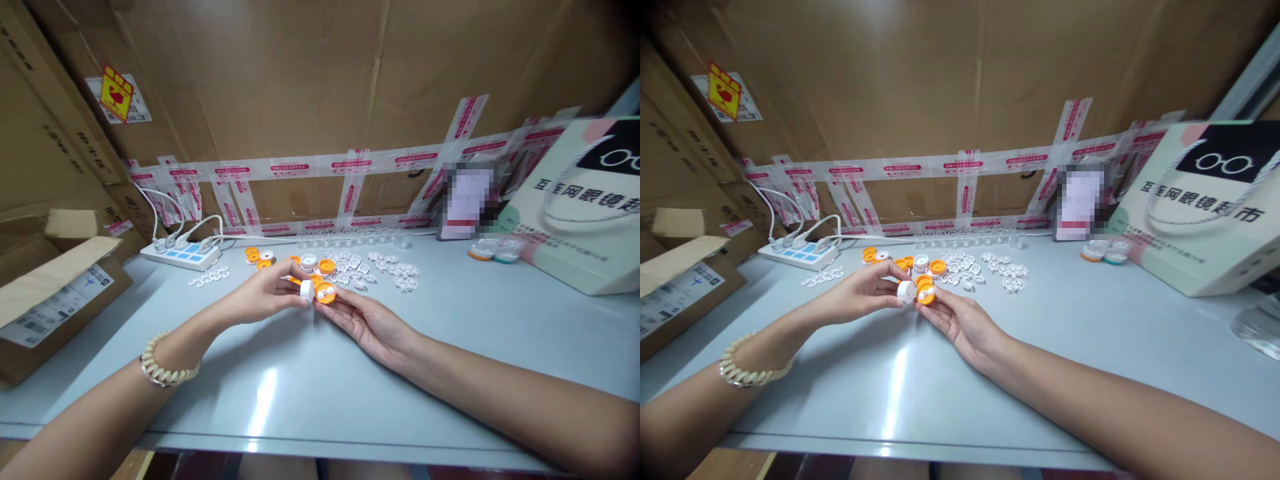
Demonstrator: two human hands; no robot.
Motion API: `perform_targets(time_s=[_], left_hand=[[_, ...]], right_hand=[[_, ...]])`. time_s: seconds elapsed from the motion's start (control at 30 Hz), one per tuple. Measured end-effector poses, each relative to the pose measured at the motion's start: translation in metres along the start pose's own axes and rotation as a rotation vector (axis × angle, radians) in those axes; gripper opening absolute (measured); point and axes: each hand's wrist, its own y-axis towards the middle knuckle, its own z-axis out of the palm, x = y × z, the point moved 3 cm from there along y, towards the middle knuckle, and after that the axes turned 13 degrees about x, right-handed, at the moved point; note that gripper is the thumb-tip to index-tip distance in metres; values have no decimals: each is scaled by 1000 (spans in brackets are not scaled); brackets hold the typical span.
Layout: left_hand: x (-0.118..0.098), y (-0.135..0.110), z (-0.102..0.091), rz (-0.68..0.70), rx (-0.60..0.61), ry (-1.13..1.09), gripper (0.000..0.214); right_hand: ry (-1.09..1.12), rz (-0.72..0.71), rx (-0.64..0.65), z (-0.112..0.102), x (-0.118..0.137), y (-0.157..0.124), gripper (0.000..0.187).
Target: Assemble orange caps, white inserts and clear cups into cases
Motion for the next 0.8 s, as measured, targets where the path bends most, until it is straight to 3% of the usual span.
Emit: perform_targets(time_s=[0.53,0.8], left_hand=[[1,2,8,61,-33,169,24],[3,3,10,14,-38,217,21]], right_hand=[[-31,19,4,-1,-4,-1,11],[-77,25,-11,3,-4,-3,12]])
